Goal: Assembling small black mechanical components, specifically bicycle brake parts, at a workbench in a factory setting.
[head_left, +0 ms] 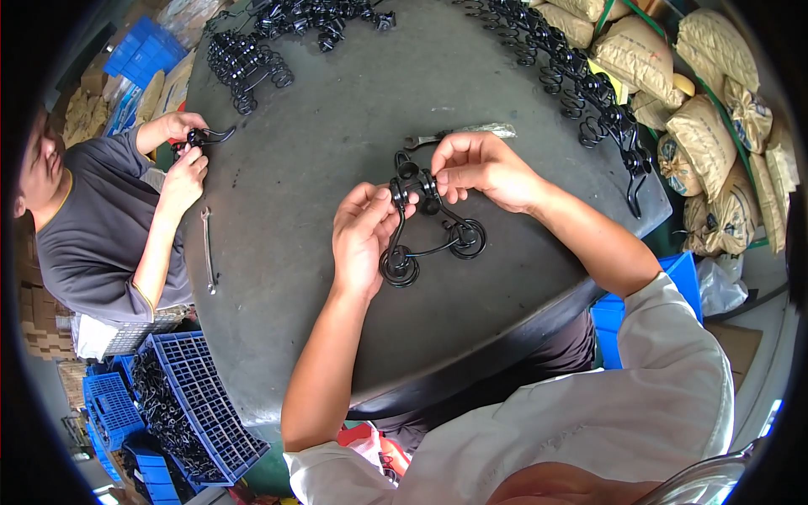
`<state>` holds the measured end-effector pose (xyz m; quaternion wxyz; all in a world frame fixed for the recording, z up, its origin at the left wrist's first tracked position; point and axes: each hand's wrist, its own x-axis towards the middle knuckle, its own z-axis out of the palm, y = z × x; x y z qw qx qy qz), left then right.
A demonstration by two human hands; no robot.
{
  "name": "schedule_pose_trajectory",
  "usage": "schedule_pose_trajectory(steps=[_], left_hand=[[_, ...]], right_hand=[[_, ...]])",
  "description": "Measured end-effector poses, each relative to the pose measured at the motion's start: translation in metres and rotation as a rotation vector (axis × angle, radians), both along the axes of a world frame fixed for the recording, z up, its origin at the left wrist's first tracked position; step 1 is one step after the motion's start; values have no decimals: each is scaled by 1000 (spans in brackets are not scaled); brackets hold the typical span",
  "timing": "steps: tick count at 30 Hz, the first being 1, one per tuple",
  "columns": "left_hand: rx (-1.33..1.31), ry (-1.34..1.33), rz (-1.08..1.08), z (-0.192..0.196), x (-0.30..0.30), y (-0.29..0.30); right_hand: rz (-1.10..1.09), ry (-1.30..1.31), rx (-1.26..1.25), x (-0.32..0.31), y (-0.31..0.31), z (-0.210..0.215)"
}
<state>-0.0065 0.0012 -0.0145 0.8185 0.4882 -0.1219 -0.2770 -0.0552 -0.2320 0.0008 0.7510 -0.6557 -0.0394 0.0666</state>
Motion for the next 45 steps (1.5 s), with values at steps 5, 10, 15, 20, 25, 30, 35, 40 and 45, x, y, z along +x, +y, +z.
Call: schedule_pose_trajectory(steps=[5,10,15,20,25,30,35,40,45], left_hand=[[48,32,-38,1,3,2],[42,27,1,2,-2,2],[40,33,11,-1,-1,0],[23,33,-19,-1,1,1],[53,37,8,2,-3,2],[43,39,9,1,-2,2],[49,24,-9,0,0,2],[57,32,0,2,-1,1],[66,33,10,4,-2,1]], right_hand=[[-3,-1,12,1,-3,1],[65,110,-91,5,-18,12],[60,-219,-806,1,-6,9],[-2,-311,-976,-3,7,-1],[20,-286,-846,-1,-3,7],[74,-198,-626,4,-19,13],[65,-236,-537,0,-17,16],[44,-195,-400,0,-15,19],[37,-196,-372,1,-18,15]])
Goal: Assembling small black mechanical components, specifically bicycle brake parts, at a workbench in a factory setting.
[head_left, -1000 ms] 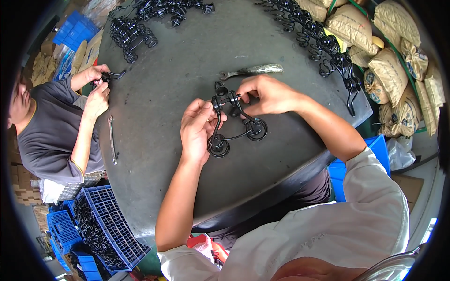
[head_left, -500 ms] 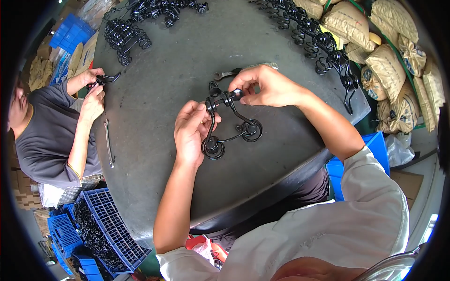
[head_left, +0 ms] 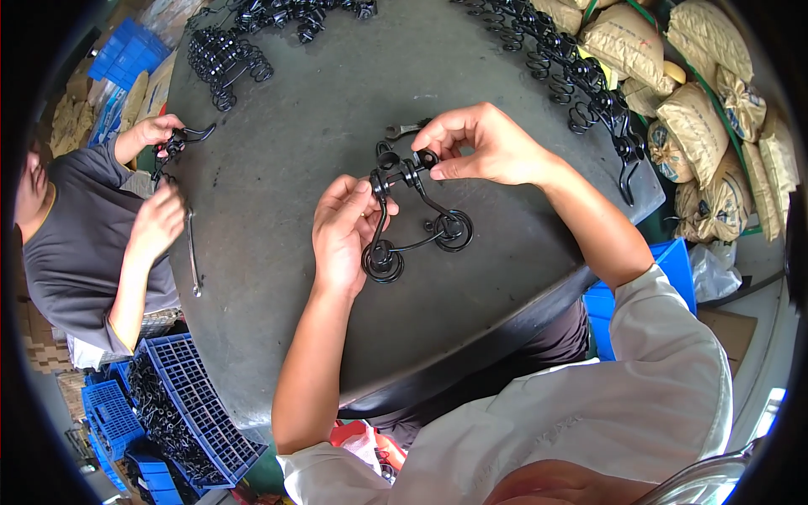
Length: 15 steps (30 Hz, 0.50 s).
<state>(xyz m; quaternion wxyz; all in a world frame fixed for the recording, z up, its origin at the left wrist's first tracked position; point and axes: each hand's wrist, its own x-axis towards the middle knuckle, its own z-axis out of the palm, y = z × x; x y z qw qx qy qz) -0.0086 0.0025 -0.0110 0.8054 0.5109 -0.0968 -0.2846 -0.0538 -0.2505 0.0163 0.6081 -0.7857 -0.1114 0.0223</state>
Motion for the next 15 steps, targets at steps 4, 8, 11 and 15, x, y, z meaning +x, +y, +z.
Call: schedule_pose_trajectory(steps=[4,8,11,15], left_hand=[[16,-4,6,0,-1,0],[-10,-9,-7,-1,0,0],[-10,-3,0,0,0,0],[-12,2,-8,-1,1,0]], right_hand=[[11,49,17,-1,5,0],[-24,43,-15,-1,7,-1],[-21,-46,42,1,7,-5],[-4,131,149,4,5,-5]])
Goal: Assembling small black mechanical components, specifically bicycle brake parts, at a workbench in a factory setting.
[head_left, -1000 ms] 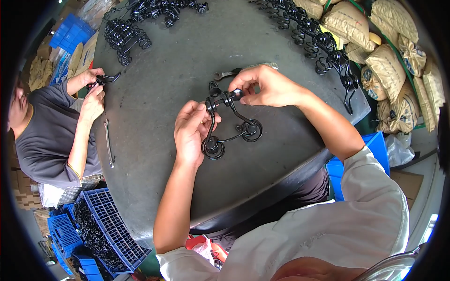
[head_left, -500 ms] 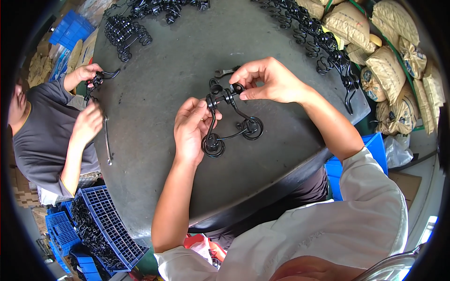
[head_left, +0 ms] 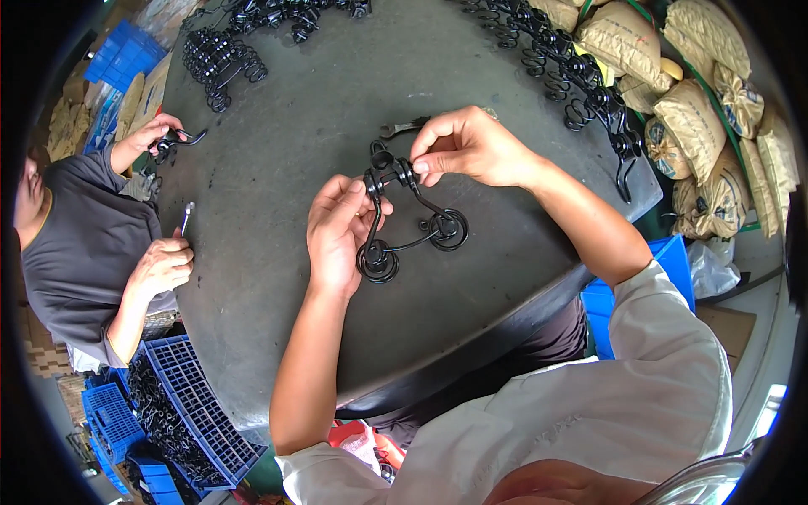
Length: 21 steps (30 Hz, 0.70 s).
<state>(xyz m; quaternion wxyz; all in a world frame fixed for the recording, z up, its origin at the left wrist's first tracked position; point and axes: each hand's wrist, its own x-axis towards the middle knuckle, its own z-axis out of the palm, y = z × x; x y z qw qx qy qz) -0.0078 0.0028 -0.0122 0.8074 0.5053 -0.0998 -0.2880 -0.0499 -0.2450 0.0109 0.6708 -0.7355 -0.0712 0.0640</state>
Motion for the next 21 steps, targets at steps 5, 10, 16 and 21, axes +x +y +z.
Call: schedule_pose_trajectory(steps=[5,10,16,21], left_hand=[[1,-11,-4,0,0,0],[18,-20,-2,1,-1,0],[12,-10,4,1,-1,0],[7,-7,0,0,0,1]], right_hand=[[36,39,76,0,-3,-3],[-16,51,237,2,2,-16],[-52,117,338,-2,12,-23],[-65,140,308,-2,12,-20]])
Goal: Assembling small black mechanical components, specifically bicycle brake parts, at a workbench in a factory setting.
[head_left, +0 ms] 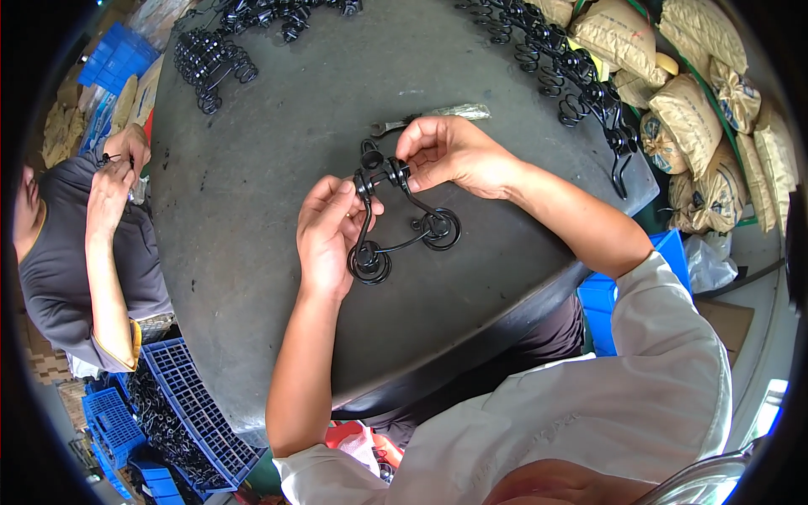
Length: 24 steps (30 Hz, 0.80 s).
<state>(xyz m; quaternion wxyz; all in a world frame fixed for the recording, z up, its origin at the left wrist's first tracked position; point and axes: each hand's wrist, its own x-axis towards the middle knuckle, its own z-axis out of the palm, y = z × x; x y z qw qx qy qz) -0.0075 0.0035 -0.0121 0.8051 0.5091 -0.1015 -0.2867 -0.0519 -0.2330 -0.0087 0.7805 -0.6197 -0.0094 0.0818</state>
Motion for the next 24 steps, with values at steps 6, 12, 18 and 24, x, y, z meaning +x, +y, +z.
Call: schedule_pose_trajectory(steps=[6,12,18,24], left_hand=[[-10,0,-1,1,-1,-1],[-1,-7,-1,1,0,0],[11,-3,13,3,-2,-1],[5,-14,-5,2,0,0]], right_hand=[[50,-39,-95,5,-12,3],[88,-83,-80,6,-23,17],[83,-113,-78,1,-14,15],[64,-111,-73,2,-10,10]])
